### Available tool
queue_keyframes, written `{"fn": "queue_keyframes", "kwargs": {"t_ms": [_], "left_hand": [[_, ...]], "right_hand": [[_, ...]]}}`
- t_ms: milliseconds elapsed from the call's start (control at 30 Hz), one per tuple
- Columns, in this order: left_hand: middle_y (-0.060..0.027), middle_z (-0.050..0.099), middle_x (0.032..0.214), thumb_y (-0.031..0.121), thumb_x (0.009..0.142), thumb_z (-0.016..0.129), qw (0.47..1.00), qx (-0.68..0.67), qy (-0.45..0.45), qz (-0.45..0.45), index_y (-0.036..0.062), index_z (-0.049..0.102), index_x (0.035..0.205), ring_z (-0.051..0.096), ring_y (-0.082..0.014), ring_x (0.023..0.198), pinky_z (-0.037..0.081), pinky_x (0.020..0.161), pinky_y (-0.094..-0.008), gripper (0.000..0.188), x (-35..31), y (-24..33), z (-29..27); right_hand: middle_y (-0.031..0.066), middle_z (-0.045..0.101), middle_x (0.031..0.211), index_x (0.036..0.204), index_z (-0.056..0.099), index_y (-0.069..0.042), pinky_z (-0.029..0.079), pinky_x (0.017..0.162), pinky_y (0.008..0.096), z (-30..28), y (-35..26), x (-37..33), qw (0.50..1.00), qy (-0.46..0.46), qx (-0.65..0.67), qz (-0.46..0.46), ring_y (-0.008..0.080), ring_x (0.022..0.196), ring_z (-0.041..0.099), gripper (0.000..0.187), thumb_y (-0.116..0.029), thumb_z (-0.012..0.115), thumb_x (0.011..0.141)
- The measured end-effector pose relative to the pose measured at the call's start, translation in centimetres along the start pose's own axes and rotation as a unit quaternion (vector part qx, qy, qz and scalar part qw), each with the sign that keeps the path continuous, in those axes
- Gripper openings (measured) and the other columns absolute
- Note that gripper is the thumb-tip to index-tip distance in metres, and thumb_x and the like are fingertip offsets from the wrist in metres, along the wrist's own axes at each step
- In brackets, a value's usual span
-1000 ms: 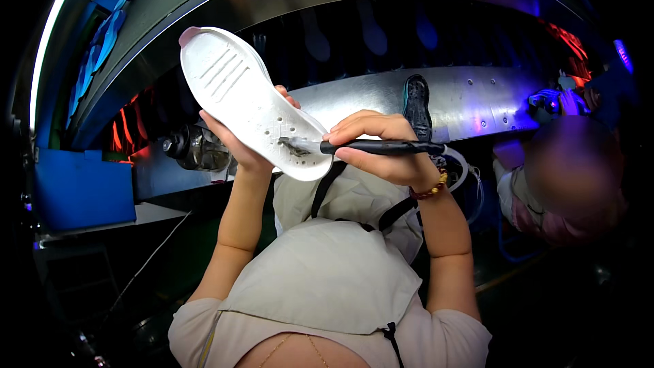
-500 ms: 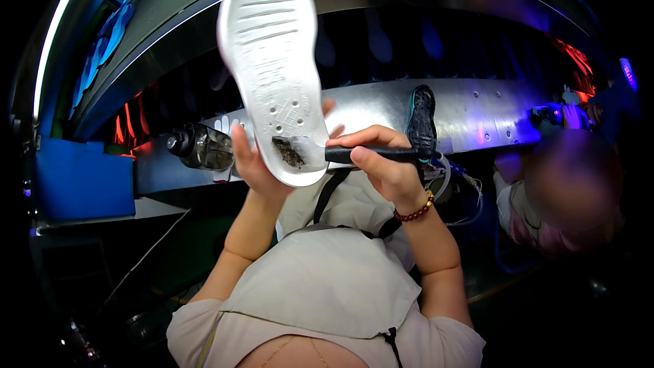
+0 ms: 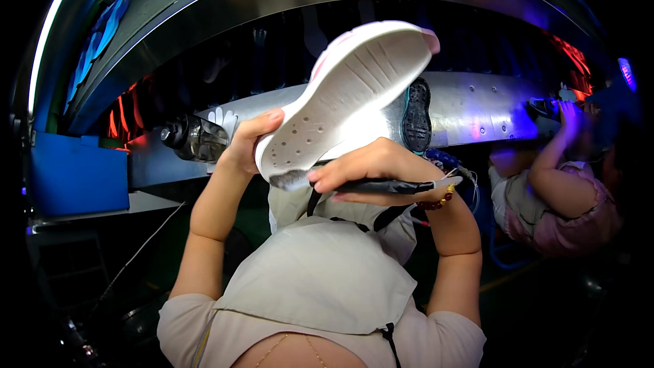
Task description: The person applies adhesive to shoe soles by taking them from a conveyor belt, coating their surfaces with a brush applicator, and placing them back onto the conveyor belt.
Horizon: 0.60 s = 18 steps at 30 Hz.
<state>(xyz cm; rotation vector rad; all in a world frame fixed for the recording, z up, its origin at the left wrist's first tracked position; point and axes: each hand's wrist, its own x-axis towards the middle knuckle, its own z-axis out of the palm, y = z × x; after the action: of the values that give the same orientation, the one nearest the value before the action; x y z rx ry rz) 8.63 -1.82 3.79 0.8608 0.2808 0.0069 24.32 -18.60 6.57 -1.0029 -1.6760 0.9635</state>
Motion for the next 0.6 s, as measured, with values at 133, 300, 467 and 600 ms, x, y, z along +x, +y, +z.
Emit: {"fn": "queue_keyframes", "kwargs": {"t_ms": [133,300,467,600], "left_hand": [[-0.0188,0.06,0.097,0.029,0.078,0.053,0.991,0.002,0.027,-0.129,-0.0056,0.047,0.116,0.063,-0.0183,0.078,0.053,0.064,-0.0285,0.052,-0.5,0.6,-1.2],[-0.023,0.055,0.108,0.028,0.074,0.054,0.978,0.09,-0.008,-0.186,-0.0085,0.043,0.121,0.059,-0.0245,0.092,0.046,0.081,-0.0319,0.06,-0.4,1.6,0.3],[-0.0217,0.056,0.107,0.03,0.078,0.053,0.981,0.064,-0.001,-0.183,-0.007,0.045,0.121,0.061,-0.0219,0.085,0.048,0.074,-0.0293,0.057,-0.8,1.4,-0.7],[-0.0214,0.058,0.104,0.031,0.078,0.053,0.972,0.131,-0.018,-0.192,-0.0064,0.047,0.119,0.061,-0.0218,0.083,0.049,0.072,-0.0294,0.056,-0.7,1.7,-0.5]], "right_hand": [[0.0156,0.064,0.097,0.093,0.065,-0.002,0.052,0.075,0.0303,-1.3,-1.0,-0.4,0.996,-0.069,0.049,-0.001,0.0252,0.089,0.064,0.028,0.002,0.07,0.066],[0.0108,0.065,0.096,0.091,0.066,-0.005,0.05,0.076,0.03,-1.8,-0.6,0.0,0.996,-0.071,-0.044,0.014,0.021,0.087,0.064,0.024,-0.002,0.07,0.068],[0.0092,0.066,0.095,0.09,0.066,-0.006,0.05,0.074,0.0289,-3.3,-2.1,-0.5,0.991,-0.102,-0.085,0.018,0.0213,0.084,0.065,0.022,-0.004,0.069,0.069],[0.0108,0.066,0.094,0.09,0.065,-0.005,0.052,0.071,0.0295,-3.1,-0.3,-0.2,0.994,-0.083,-0.068,0.009,0.0243,0.085,0.064,0.018,-0.005,0.067,0.072]]}}
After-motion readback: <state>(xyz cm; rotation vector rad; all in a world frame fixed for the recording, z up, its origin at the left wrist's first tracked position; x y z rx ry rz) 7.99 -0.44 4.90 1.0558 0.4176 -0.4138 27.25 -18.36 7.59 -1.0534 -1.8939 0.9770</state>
